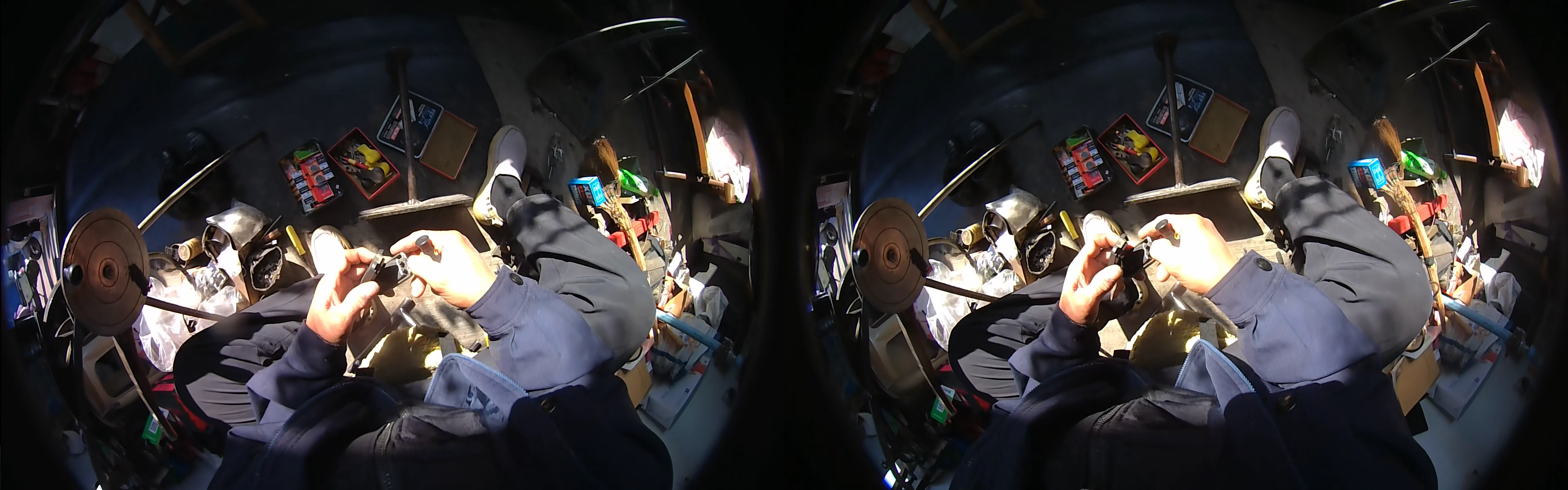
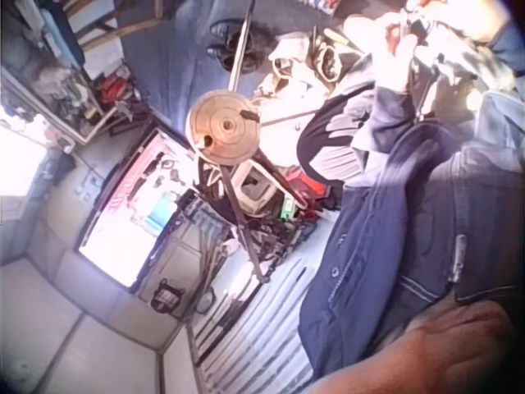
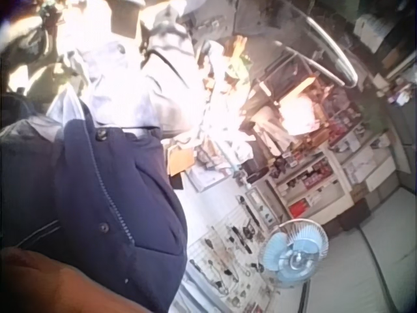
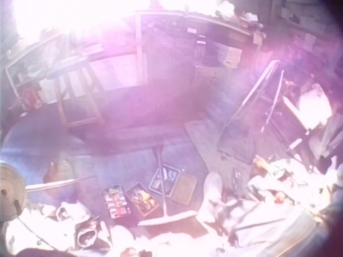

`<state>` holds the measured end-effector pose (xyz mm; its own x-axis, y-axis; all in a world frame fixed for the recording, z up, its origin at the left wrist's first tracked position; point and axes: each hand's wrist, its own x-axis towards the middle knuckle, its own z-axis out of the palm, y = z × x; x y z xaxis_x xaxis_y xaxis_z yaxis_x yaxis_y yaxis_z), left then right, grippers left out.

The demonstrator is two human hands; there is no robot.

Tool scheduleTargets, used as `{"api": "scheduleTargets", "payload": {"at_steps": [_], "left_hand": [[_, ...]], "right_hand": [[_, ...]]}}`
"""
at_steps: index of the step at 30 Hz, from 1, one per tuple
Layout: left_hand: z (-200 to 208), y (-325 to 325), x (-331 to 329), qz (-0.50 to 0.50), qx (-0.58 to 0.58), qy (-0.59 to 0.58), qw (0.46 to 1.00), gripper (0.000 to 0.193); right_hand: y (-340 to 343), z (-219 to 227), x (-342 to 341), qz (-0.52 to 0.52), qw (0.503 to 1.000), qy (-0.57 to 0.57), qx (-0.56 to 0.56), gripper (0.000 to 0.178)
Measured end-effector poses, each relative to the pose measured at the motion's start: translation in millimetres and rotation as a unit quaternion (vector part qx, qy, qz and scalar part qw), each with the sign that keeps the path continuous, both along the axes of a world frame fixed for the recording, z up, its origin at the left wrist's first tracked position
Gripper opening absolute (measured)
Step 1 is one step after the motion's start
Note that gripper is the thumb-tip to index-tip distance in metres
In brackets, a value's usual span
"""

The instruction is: The person sits on the floor and uses a screwdriver to open a remote control, removes the battery, and then reassembles the remote. The person handles the remote, screwdriver, and battery throughout the clip.

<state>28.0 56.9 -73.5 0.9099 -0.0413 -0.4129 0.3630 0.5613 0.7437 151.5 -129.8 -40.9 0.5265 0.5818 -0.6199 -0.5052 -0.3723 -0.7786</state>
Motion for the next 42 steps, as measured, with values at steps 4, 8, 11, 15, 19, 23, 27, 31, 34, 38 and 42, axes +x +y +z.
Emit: {"api": "scheduleTargets", "payload": {"at_steps": [4,8,11,15,19,23,27,31,34,38,42], "left_hand": [[-2.0,-1.8,0.4,0.016,-0.007,0.010,1.000,0.039],[-1.2,-1.8,1.4,0.013,-0.011,0.007,1.000,0.039],[-0.1,-2.0,1.8,0.017,-0.015,0.014,1.000,0.039],[0.0,-2.3,1.9,0.018,-0.015,0.014,1.000,0.039],[0.0,-2.5,2.2,0.017,-0.009,0.013,1.000,0.040],[1.0,-2.7,2.9,0.006,-0.001,0.017,1.000,0.042],[2.5,-0.6,1.9,-0.010,0.015,0.018,1.000,0.042],[-0.1,-2.9,0.1,0.001,0.034,0.012,0.999,0.045],[-3.0,-3.5,-1.1,-0.006,0.057,0.011,0.998,0.048],[-6.0,-6.2,0.2,-0.006,0.102,-0.040,0.994,0.048],[-2.2,-7.9,1.7,-0.012,0.106,-0.040,0.994,0.046]], "right_hand": [[0.6,1.3,0.3,0.004,1.000,-0.006,-0.005,0.028],[0.5,0.4,-0.4,-0.005,1.000,0.002,0.004,0.027],[0.4,-1.0,-0.7,-0.003,1.000,-0.002,0.008,0.027],[0.5,-1.4,-1.0,-0.009,1.000,0.000,0.011,0.027],[0.8,0.1,-1.1,-0.011,1.000,-0.001,0.014,0.027],[0.7,1.2,-0.9,-0.006,1.000,-0.001,0.019,0.027],[1.1,0.6,-1.4,-0.009,1.000,0.007,0.029,0.026],[1.2,-1.1,-1.8,-0.011,0.999,0.021,0.041,0.025],[0.3,-3.0,-2.7,-0.014,0.998,0.035,0.047,0.026],[-0.5,-6.3,-3.0,-0.029,0.996,0.057,0.064,0.028],[-1.2,-5.1,-1.1,-0.003,0.995,0.069,0.070,0.032]]}}
